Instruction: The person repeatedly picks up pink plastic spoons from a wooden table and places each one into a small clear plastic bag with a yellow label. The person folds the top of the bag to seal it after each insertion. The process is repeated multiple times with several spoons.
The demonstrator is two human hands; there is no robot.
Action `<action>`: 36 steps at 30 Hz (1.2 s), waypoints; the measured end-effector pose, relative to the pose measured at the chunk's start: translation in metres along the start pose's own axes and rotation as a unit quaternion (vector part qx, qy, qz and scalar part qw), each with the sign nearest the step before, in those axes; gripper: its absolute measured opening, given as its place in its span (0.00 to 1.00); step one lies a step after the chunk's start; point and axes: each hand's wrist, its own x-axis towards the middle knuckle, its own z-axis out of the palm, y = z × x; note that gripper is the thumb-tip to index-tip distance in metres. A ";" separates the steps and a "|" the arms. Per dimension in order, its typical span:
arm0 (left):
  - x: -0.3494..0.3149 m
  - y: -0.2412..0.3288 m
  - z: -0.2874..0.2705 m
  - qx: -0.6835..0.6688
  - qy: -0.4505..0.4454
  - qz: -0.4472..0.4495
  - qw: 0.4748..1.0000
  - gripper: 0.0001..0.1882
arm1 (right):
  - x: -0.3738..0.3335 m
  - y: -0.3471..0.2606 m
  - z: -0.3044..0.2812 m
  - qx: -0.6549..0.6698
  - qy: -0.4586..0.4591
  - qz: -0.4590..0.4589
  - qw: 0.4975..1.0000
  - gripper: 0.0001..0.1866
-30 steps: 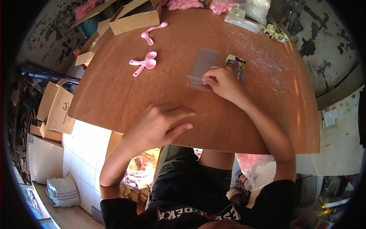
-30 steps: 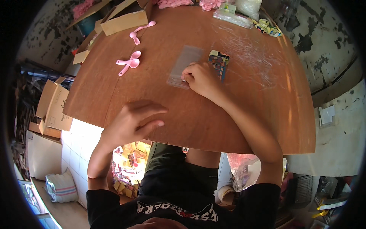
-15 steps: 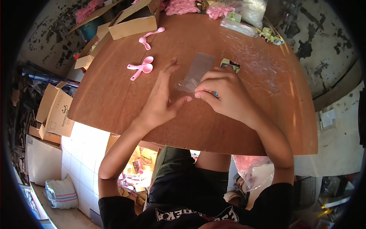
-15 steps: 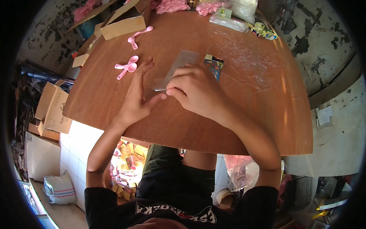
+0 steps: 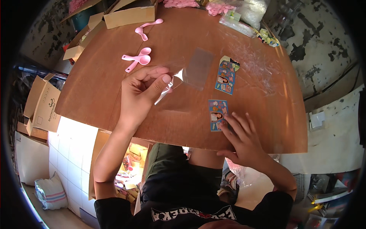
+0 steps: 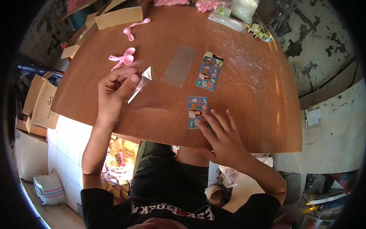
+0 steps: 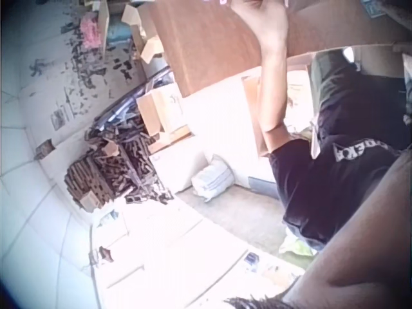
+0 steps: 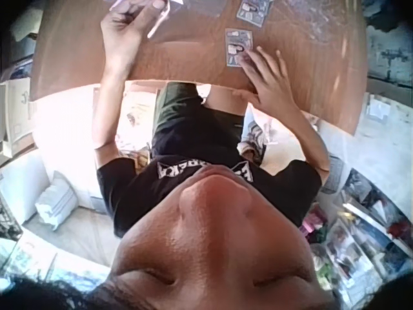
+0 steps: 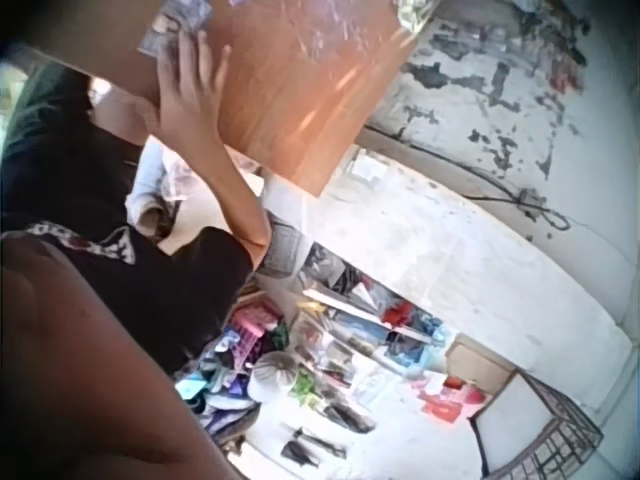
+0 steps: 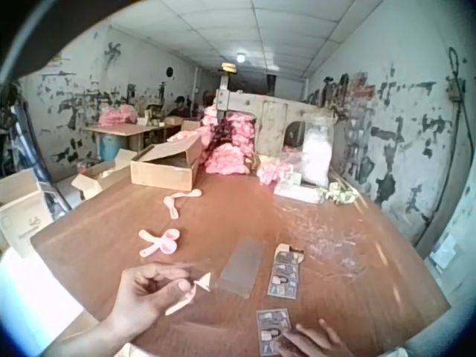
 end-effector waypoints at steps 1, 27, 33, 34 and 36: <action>0.001 -0.003 -0.002 -0.019 -0.006 -0.002 1.000 0.14 | -0.010 -0.008 -0.001 0.017 0.005 -0.022 1.000 0.28; -0.028 0.017 0.037 0.118 -0.185 -0.051 0.974 0.16 | 0.073 -0.002 -0.043 0.366 0.221 0.117 0.896 0.10; -0.029 0.004 0.032 0.123 -0.173 -0.011 0.977 0.18 | 0.072 0.009 -0.043 0.424 0.259 0.115 0.860 0.09; -0.030 0.007 0.032 0.117 -0.170 -0.042 0.978 0.21 | 0.071 0.008 -0.044 0.440 0.253 0.127 0.852 0.09; -0.032 0.006 0.036 0.110 -0.165 -0.074 0.977 0.24 | 0.071 0.001 -0.039 0.461 0.241 0.134 0.843 0.09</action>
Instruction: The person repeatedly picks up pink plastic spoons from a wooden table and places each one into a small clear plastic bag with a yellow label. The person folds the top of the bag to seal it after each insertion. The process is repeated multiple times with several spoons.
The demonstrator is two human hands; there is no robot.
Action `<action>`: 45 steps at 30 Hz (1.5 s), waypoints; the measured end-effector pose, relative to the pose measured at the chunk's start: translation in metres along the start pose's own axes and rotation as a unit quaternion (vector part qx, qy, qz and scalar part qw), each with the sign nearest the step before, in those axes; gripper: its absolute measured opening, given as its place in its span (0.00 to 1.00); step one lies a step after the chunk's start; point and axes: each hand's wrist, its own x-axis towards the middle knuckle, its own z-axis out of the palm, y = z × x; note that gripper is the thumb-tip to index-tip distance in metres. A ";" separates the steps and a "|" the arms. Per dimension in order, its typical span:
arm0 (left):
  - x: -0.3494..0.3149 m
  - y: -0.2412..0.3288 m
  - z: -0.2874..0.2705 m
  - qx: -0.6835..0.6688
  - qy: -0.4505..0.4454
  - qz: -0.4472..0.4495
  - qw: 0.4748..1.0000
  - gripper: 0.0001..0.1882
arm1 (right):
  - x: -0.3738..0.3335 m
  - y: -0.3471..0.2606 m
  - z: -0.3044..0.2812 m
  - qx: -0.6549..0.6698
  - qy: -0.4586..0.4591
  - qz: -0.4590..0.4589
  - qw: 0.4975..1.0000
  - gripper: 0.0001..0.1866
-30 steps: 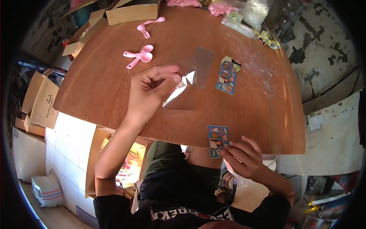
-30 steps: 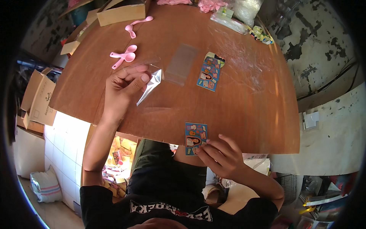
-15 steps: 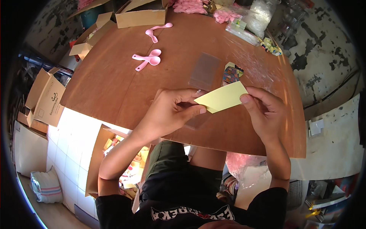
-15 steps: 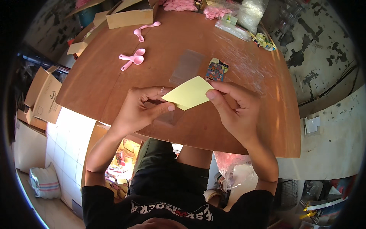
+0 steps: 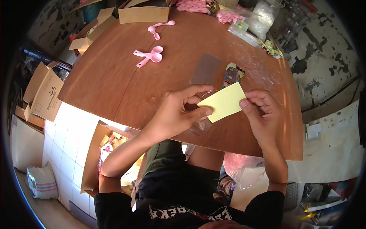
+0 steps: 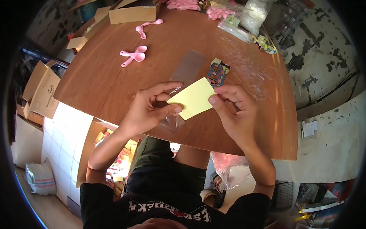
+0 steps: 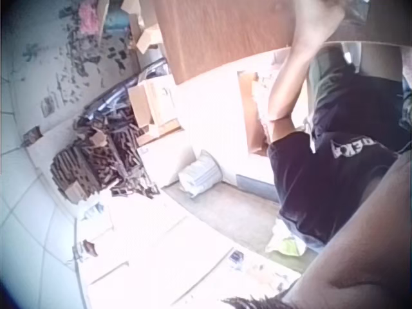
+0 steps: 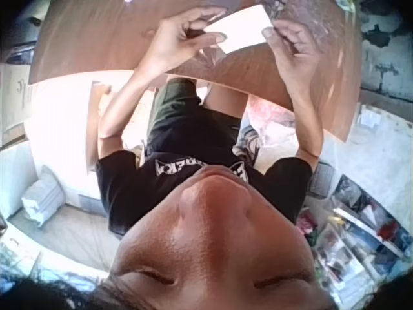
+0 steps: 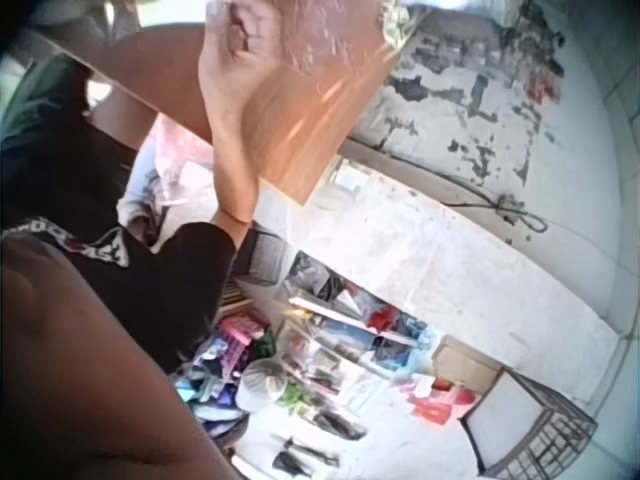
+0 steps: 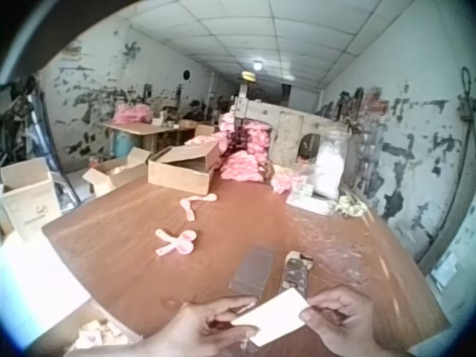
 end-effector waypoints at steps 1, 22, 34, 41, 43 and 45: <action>0.000 -0.001 0.003 -0.022 -0.002 0.014 1.000 0.26 | -0.001 0.001 0.005 0.019 -0.005 0.016 1.000 0.09; -0.008 0.002 0.020 0.128 0.111 0.307 0.937 0.14 | -0.004 -0.020 0.025 -0.014 -0.248 0.116 0.962 0.12; -0.069 -0.001 -0.019 0.047 0.124 0.058 0.989 0.28 | 0.095 0.040 0.098 0.075 -0.276 0.057 0.957 0.12; -0.081 -0.013 -0.019 -0.002 0.168 0.005 0.986 0.28 | 0.154 0.078 0.216 -0.280 -0.174 -0.258 0.908 0.13; -0.084 -0.022 -0.020 -0.007 0.169 0.010 0.985 0.29 | 0.158 0.079 0.226 -0.313 -0.181 -0.232 0.903 0.12; -0.087 -0.024 -0.024 -0.015 0.165 0.013 0.986 0.29 | 0.157 0.080 0.234 -0.347 -0.189 -0.199 0.897 0.10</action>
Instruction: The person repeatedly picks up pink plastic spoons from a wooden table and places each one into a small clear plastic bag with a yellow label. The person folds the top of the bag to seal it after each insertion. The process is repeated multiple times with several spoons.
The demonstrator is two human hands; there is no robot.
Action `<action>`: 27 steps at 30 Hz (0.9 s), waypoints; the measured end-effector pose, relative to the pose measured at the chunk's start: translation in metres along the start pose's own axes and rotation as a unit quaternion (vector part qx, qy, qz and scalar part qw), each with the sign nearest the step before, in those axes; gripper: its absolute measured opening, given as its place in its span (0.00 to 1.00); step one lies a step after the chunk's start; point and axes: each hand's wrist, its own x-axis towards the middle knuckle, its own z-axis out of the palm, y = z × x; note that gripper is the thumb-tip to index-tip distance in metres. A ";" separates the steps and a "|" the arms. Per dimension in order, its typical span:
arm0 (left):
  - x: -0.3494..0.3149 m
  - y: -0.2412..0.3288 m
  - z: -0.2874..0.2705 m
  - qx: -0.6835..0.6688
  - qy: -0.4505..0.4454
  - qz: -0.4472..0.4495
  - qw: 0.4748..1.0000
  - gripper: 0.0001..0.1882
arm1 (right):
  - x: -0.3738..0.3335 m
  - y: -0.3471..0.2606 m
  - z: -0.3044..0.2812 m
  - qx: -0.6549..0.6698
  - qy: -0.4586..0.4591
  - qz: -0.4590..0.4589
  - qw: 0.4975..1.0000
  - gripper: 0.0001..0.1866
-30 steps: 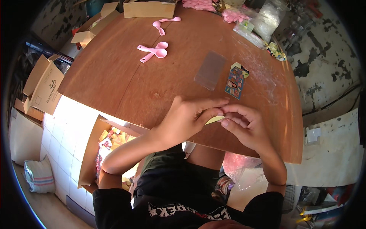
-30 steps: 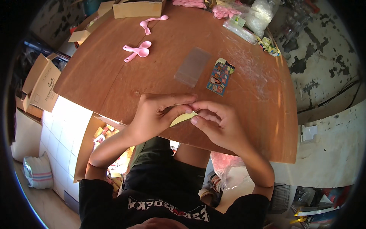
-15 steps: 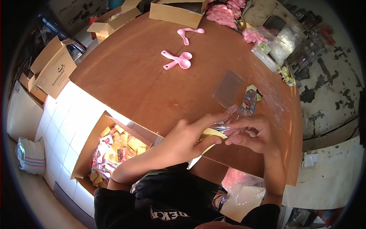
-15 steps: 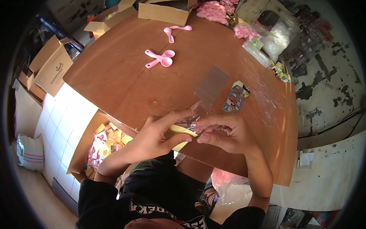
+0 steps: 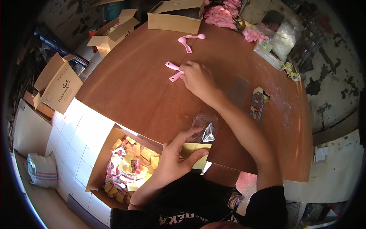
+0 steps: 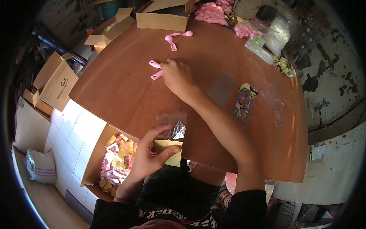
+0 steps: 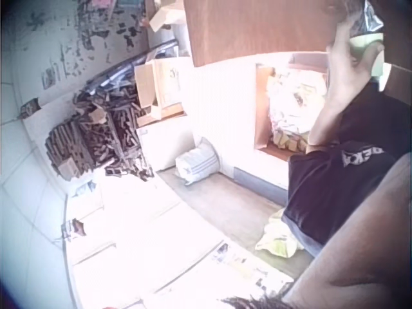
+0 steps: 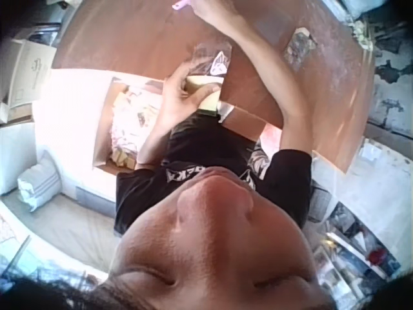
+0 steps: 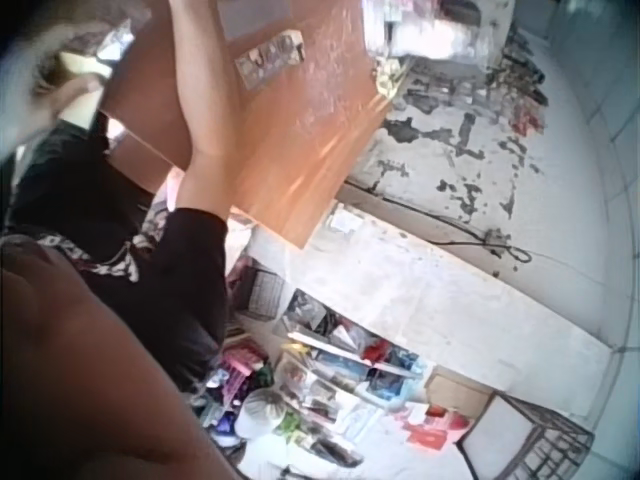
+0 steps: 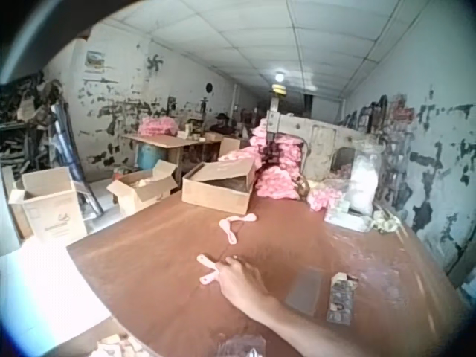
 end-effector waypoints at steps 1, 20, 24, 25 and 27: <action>0.001 -0.001 -0.002 -0.007 0.006 -0.001 1.000 0.30 | 0.000 0.000 0.001 -0.014 0.012 -0.013 1.000 0.09; 0.026 0.008 0.038 0.028 -0.112 -0.061 0.991 0.32 | -0.196 0.029 -0.161 0.653 0.065 0.333 0.677 0.19; 0.032 0.002 0.064 0.050 -0.122 -0.020 0.991 0.32 | -0.215 0.029 -0.153 0.592 0.183 0.266 0.739 0.13; 0.034 0.000 0.068 0.059 -0.124 -0.004 0.990 0.32 | -0.216 0.029 -0.153 0.594 0.188 0.266 0.736 0.13; 0.036 0.000 0.079 0.059 -0.132 0.013 0.989 0.33 | -0.218 0.030 -0.152 0.583 0.200 0.237 0.751 0.13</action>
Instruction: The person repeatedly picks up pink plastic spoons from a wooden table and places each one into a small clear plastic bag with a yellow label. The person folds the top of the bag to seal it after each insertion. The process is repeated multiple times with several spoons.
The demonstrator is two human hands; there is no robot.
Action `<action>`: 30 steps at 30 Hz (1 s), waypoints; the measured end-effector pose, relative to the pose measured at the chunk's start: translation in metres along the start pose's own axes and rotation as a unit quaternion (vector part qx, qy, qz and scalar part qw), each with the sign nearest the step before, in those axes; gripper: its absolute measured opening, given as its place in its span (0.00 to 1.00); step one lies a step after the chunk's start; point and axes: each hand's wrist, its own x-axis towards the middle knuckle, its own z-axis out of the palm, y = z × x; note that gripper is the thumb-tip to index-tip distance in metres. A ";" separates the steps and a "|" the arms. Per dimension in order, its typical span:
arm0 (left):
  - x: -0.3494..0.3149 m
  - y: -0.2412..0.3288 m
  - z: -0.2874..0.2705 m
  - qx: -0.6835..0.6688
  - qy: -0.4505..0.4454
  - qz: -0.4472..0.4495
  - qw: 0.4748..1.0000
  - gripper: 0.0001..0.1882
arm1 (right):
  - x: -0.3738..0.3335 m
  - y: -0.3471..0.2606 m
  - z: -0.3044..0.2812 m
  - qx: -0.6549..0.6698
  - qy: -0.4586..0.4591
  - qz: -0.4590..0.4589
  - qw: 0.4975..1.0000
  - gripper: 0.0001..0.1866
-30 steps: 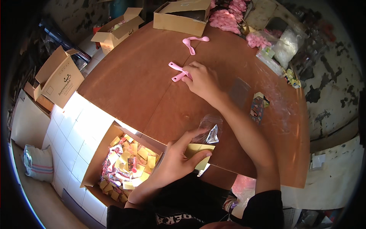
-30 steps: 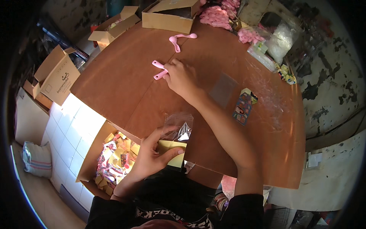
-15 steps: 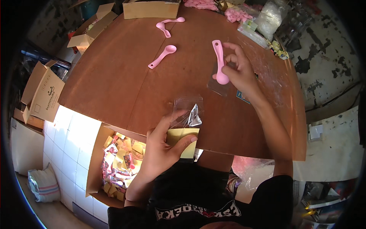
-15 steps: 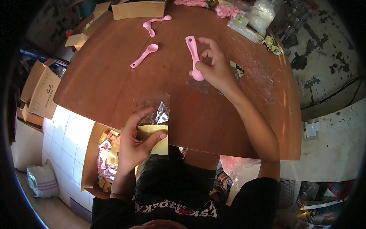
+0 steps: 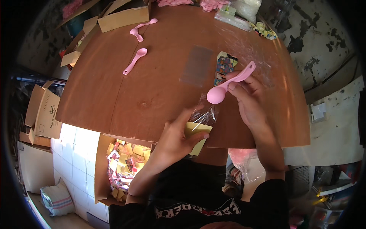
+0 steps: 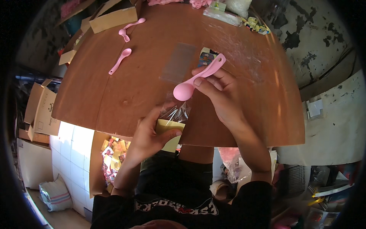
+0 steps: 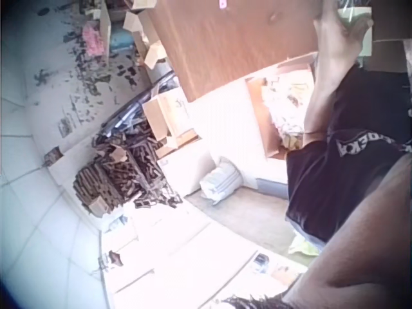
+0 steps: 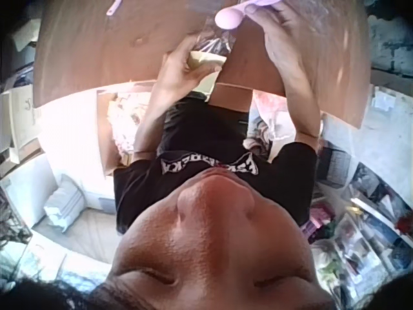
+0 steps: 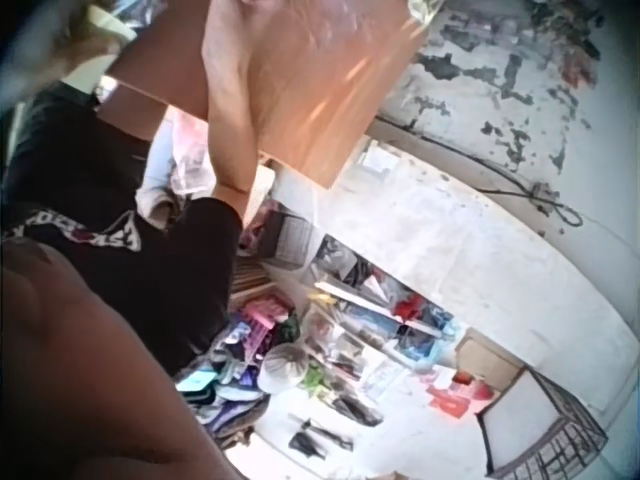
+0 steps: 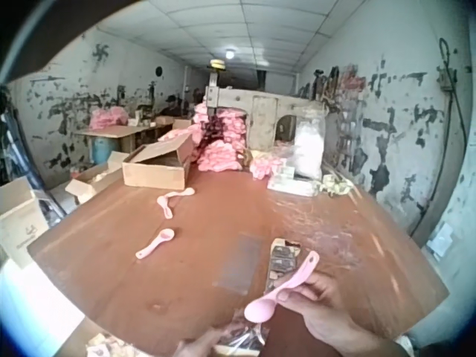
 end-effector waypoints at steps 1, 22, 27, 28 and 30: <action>0.000 0.000 0.003 0.000 0.000 0.015 1.000 0.33 | -0.001 0.000 0.001 -0.023 -0.009 0.012 1.000 0.12; 0.009 0.002 0.014 -0.044 0.024 -0.006 0.999 0.18 | -0.014 0.000 0.014 -0.329 -0.105 -0.244 0.906 0.05; -0.001 0.021 0.010 0.043 0.022 -0.014 0.999 0.20 | -0.015 -0.008 0.020 -0.401 -0.100 -0.282 0.866 0.07; -0.003 0.022 0.009 0.074 0.023 -0.002 0.997 0.20 | -0.017 -0.010 0.021 -0.437 -0.103 -0.302 0.841 0.08; -0.006 0.027 0.005 0.111 0.006 -0.010 0.994 0.20 | -0.019 -0.011 0.023 -0.474 -0.108 -0.319 0.814 0.08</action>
